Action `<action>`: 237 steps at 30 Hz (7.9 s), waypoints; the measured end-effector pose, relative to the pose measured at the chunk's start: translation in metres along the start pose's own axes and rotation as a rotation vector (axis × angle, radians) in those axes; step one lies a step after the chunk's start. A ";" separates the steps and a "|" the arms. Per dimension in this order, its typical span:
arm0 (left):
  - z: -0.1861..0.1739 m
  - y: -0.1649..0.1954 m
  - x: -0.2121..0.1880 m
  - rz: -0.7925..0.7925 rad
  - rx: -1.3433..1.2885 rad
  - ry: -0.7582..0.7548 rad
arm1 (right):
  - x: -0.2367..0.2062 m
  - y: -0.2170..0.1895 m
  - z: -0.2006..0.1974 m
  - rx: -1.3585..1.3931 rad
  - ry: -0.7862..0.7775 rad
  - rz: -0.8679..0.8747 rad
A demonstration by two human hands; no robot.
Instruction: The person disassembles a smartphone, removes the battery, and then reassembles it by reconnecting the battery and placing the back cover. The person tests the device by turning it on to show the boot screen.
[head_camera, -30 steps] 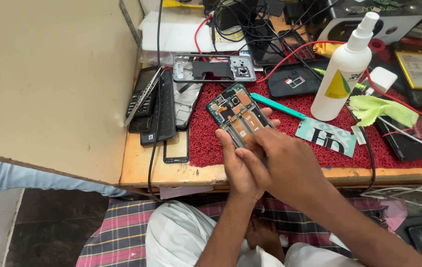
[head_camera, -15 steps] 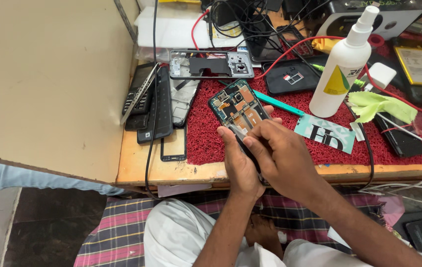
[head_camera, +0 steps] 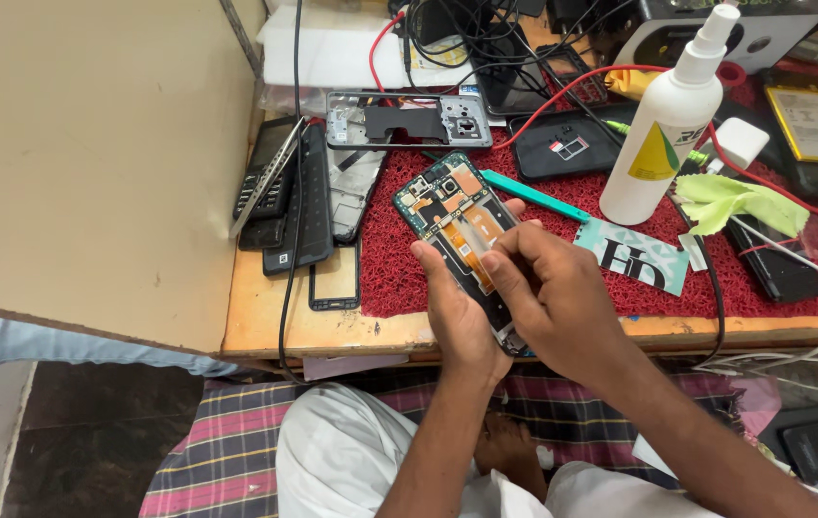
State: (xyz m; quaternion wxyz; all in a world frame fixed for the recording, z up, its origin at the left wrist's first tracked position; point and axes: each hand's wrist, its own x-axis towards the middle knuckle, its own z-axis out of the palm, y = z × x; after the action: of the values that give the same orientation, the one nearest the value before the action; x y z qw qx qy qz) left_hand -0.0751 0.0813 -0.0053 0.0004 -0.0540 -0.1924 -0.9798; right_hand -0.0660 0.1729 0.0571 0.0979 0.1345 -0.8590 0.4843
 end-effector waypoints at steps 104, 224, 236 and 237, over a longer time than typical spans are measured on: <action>-0.020 -0.026 -0.003 0.049 0.616 0.003 | 0.034 -0.004 -0.039 -0.382 -0.171 -0.499; -0.026 -0.014 0.002 -0.248 -0.168 -0.134 | 0.000 -0.008 -0.047 -0.303 -0.241 -0.376; -0.009 -0.005 0.000 -0.165 -0.187 -0.233 | -0.032 -0.003 -0.032 -0.355 0.135 -0.316; -0.009 -0.005 0.000 -0.171 -0.202 -0.203 | -0.035 -0.003 -0.031 -0.384 0.138 -0.326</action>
State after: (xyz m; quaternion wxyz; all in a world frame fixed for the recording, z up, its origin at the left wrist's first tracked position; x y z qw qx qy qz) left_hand -0.0763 0.0828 -0.0156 -0.1076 -0.1357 -0.0958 -0.9802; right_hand -0.0314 0.2027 0.0646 0.2566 0.2167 -0.8934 0.2982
